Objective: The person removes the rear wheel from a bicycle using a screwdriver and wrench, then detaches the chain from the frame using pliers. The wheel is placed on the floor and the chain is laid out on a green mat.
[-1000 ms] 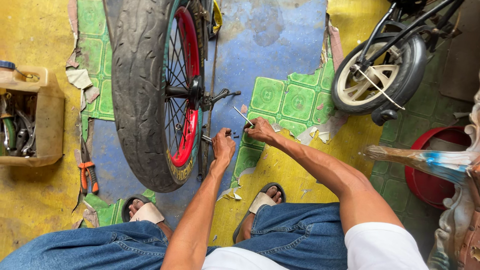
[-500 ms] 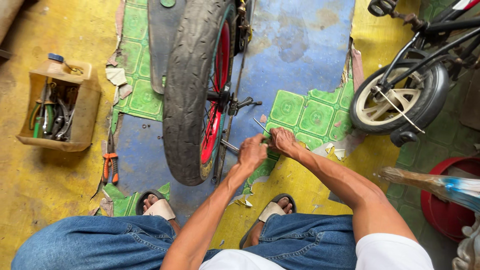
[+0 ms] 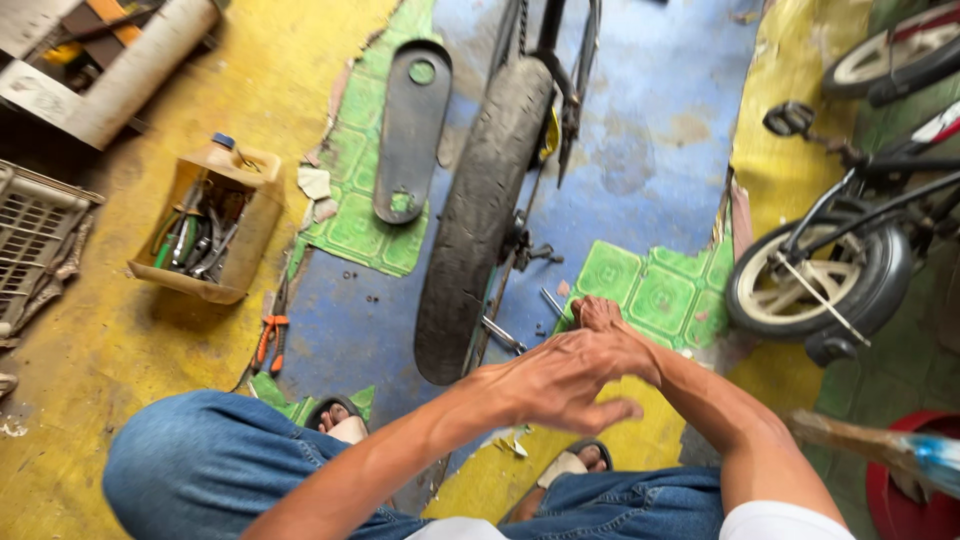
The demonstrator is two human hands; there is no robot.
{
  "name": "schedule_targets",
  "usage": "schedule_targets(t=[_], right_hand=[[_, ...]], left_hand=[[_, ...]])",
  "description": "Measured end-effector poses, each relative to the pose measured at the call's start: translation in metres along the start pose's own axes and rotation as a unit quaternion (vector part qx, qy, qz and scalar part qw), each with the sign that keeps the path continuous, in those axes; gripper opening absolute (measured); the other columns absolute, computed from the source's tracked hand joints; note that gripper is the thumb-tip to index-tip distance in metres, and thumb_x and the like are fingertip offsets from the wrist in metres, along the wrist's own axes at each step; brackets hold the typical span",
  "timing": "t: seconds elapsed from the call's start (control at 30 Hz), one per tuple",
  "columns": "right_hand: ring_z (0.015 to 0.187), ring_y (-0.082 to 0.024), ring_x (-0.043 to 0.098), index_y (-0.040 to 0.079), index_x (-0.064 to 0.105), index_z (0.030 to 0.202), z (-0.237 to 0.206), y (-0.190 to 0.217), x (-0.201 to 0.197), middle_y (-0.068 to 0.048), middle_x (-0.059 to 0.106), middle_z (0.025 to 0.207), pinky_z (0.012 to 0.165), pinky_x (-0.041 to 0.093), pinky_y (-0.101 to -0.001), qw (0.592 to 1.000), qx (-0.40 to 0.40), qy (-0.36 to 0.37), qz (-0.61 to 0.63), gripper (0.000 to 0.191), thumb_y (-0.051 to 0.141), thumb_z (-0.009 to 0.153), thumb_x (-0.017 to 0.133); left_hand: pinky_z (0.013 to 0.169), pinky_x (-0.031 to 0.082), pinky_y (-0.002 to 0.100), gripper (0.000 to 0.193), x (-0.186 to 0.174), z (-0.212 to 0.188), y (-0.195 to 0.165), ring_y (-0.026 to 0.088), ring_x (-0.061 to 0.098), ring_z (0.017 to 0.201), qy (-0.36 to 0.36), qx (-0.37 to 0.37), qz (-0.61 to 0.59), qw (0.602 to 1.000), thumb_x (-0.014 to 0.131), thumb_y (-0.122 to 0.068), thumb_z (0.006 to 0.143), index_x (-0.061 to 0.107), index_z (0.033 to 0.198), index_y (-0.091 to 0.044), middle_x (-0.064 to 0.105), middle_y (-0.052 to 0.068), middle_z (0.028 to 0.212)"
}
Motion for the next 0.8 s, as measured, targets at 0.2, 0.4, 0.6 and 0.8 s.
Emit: schedule_targets(t=[0.2,0.4,0.6,0.8], right_hand=[[0.094,-0.037,0.070,0.011,0.072,0.096,0.007,0.015,-0.056,-0.016,0.072,0.100,0.080,0.057,-0.0488,0.995,0.089,0.032,0.016,0.033,0.042,0.088,0.070],[0.095,-0.032,0.074,0.010,0.076,0.108,0.016,0.026,-0.138,-0.013,0.077,0.106,0.085,0.060,-0.0435,0.991,0.057,0.019,0.123,0.041,0.046,0.091,0.067],[0.089,-0.026,0.079,0.006,0.076,0.110,-0.031,0.067,-0.224,-0.012,0.081,0.099,0.080,0.063,-0.0390,0.973,-0.023,-0.062,0.219,0.043,0.044,0.092,0.064],[0.086,-0.018,0.080,0.004,0.074,0.110,-0.067,0.111,-0.267,-0.009,0.080,0.094,0.074,0.064,-0.0330,0.937,-0.020,-0.159,0.312,0.036,0.035,0.096,0.062]], left_hand=[[0.071,0.058,0.031,0.033,-0.104,-0.028,-0.062,0.015,0.069,0.078,0.069,-0.089,-0.125,0.986,0.076,-0.028,0.087,0.075,0.110,-0.006,0.078,0.006,0.101],[0.077,0.060,0.023,0.018,-0.192,-0.058,-0.041,0.008,0.071,0.084,-0.202,-0.126,-0.160,0.958,0.073,-0.014,0.093,0.076,0.106,-0.001,0.077,0.006,0.092],[0.065,0.048,0.022,0.018,-0.220,-0.081,-0.006,0.006,0.064,0.073,-0.355,-0.145,-0.197,0.902,0.070,-0.015,0.098,0.076,0.106,-0.001,0.075,0.005,0.083],[0.063,0.046,0.023,0.019,-0.246,-0.089,0.007,0.006,0.062,0.071,-0.400,-0.093,-0.239,0.880,0.069,-0.018,0.100,0.076,0.105,-0.001,0.075,0.006,0.083]])
Point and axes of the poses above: each hand's wrist, its own z-axis towards the middle knuckle, its own x-axis out of the palm, y = z × x, the point moved 3 cm from there along z, towards the middle knuckle
